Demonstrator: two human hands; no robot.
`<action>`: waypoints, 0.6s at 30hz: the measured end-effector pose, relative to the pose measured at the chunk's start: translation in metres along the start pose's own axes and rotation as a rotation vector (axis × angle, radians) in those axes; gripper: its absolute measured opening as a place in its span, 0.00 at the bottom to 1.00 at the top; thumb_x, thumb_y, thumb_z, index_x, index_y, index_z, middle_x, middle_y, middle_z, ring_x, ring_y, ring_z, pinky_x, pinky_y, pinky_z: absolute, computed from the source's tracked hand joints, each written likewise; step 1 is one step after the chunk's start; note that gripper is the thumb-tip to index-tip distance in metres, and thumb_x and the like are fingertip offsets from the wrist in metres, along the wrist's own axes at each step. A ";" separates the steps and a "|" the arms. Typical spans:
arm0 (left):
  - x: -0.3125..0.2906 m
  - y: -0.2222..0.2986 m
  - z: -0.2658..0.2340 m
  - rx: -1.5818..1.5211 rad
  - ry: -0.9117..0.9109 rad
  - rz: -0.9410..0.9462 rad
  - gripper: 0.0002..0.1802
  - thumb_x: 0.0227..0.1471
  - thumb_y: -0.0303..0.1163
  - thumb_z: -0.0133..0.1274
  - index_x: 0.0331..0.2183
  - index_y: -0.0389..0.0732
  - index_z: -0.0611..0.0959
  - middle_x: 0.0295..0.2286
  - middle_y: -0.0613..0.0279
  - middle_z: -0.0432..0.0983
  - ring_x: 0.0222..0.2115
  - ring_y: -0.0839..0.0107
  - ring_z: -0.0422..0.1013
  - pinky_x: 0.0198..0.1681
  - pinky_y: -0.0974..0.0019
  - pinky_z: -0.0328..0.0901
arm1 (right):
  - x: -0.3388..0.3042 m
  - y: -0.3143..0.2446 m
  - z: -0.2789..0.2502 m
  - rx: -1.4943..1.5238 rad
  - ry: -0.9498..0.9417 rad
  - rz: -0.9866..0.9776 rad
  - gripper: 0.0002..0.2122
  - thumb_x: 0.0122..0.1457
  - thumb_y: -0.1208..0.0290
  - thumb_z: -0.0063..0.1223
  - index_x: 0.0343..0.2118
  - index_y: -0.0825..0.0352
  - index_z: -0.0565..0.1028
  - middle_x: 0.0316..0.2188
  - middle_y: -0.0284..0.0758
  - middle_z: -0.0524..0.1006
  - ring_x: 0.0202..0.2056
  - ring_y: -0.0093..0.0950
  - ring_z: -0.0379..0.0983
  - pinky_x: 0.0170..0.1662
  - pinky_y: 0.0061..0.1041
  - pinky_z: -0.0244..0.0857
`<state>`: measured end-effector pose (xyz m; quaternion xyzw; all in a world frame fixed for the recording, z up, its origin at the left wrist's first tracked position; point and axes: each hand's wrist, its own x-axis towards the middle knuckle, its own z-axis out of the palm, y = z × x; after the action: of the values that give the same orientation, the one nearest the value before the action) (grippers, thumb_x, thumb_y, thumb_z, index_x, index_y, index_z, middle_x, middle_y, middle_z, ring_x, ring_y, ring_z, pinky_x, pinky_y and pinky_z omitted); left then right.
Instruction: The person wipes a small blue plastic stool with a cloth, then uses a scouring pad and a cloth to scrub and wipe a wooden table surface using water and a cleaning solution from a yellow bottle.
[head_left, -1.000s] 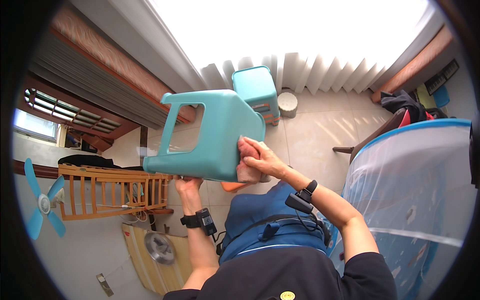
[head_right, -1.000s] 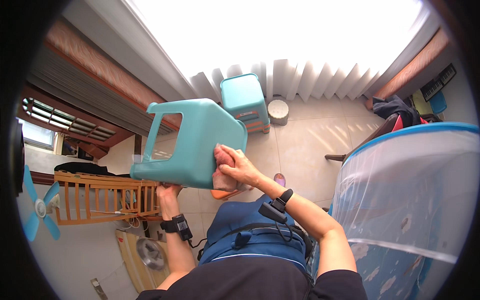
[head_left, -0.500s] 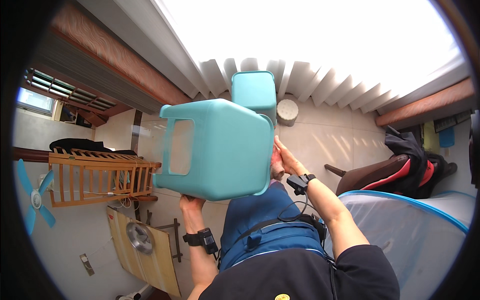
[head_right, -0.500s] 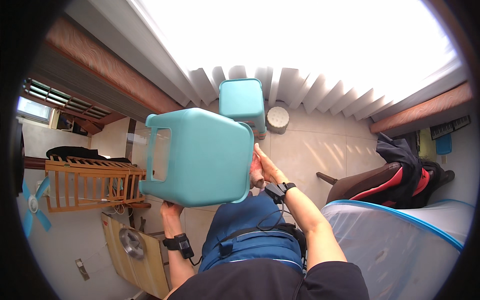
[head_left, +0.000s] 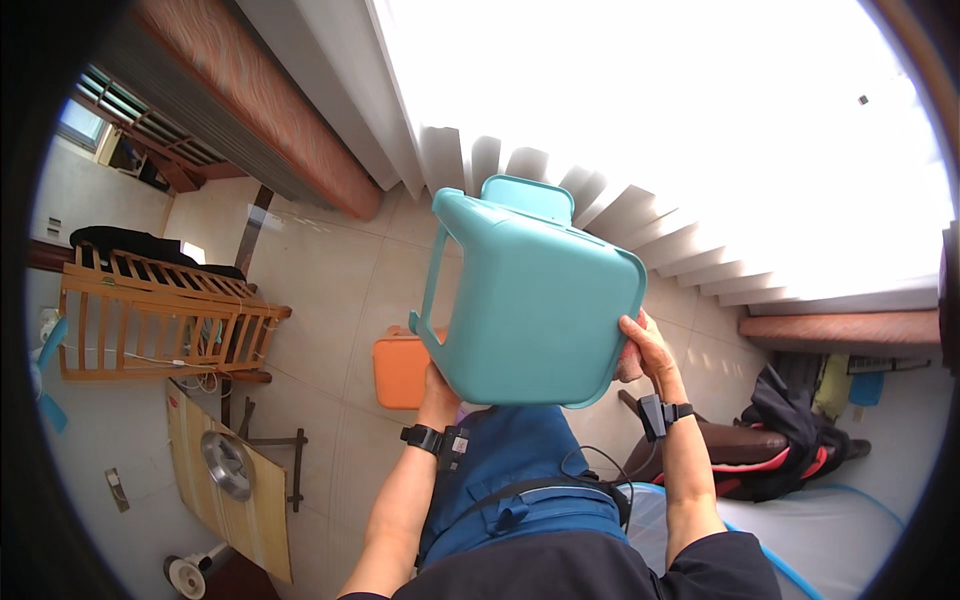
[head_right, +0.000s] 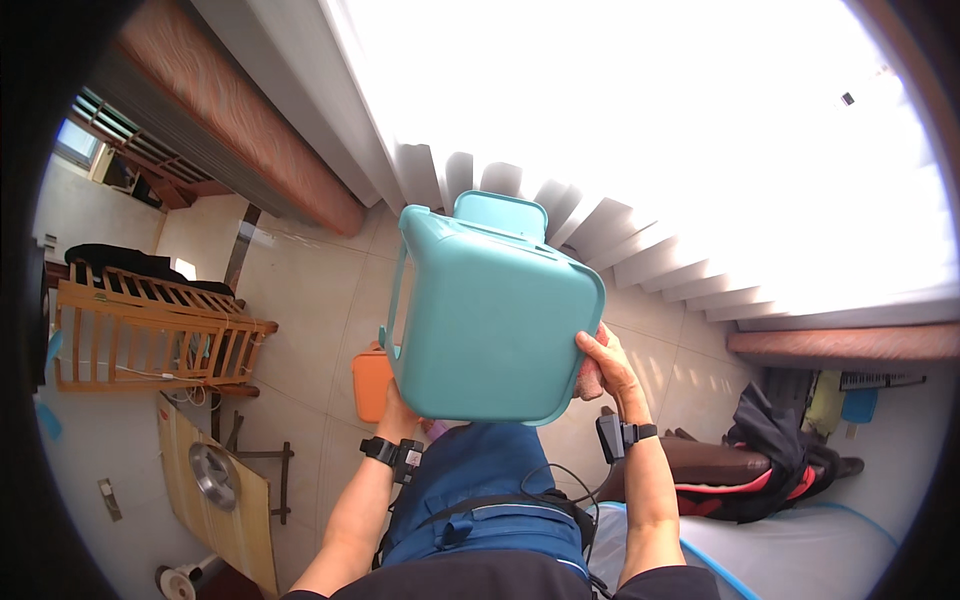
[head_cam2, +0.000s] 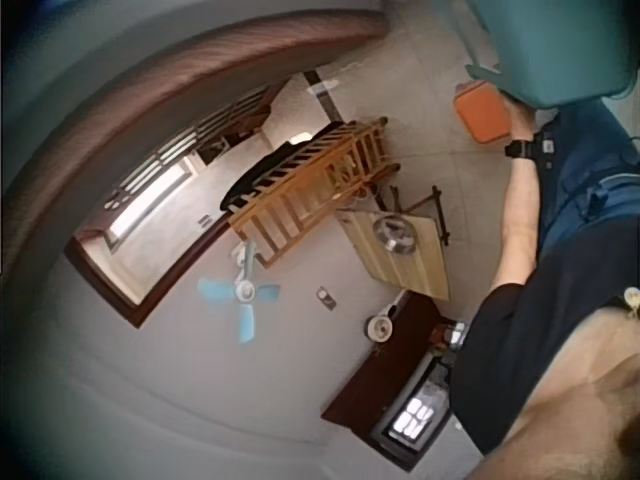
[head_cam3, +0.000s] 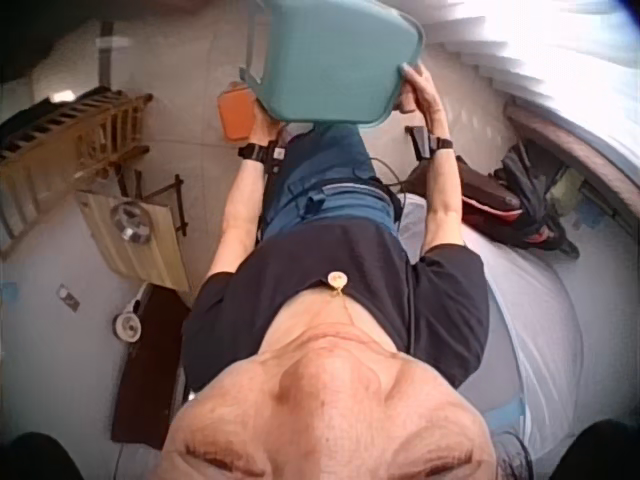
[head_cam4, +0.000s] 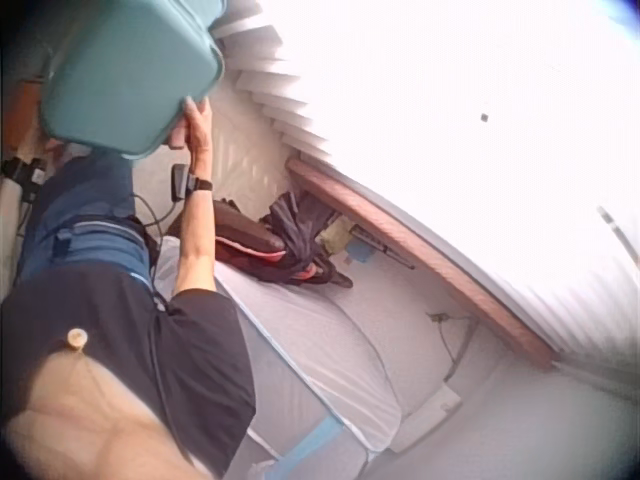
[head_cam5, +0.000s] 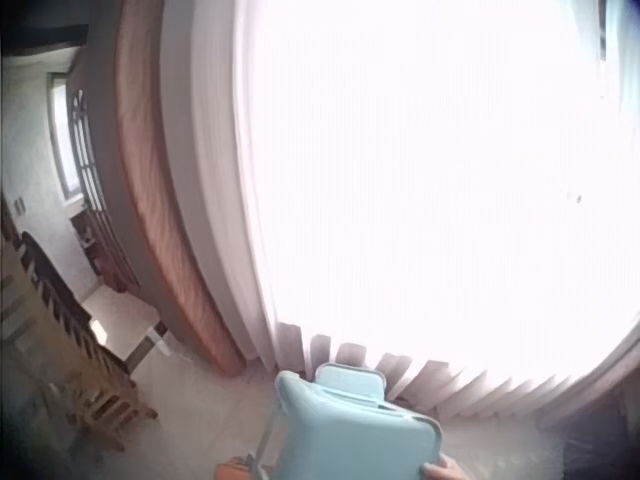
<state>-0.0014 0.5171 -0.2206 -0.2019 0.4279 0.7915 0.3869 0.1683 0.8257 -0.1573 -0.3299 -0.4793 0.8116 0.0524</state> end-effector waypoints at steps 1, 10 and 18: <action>0.003 -0.009 0.018 -0.010 -0.025 0.047 0.20 0.62 0.43 0.39 0.44 0.37 0.74 0.36 0.63 0.73 0.35 0.73 0.72 0.36 0.70 0.70 | 0.015 -0.012 -0.004 -0.010 -0.004 0.006 0.31 0.54 0.63 0.60 0.58 0.69 0.62 0.50 0.37 0.70 0.51 0.27 0.67 0.55 0.29 0.60; 0.096 -0.089 0.041 -0.667 -0.096 -0.377 0.26 0.59 0.52 0.36 0.45 0.42 0.73 0.42 0.58 0.72 0.44 0.62 0.69 0.44 0.55 0.67 | 0.186 -0.130 0.017 -0.544 -0.405 0.123 0.24 0.50 0.63 0.65 0.48 0.69 0.71 0.42 0.30 0.75 0.43 0.21 0.69 0.51 0.25 0.62; 0.125 -0.134 0.109 -0.796 0.012 -0.571 0.31 0.60 0.53 0.35 0.54 0.39 0.66 0.52 0.48 0.65 0.51 0.47 0.65 0.51 0.32 0.59 | 0.314 -0.151 0.058 -1.134 -0.677 0.184 0.29 0.46 0.54 0.66 0.48 0.67 0.73 0.37 0.36 0.78 0.42 0.27 0.72 0.50 0.28 0.64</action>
<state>0.0277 0.7078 -0.3118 -0.4480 0.0217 0.7547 0.4789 -0.1447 0.9896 -0.1686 -0.0731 -0.7918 0.4937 -0.3521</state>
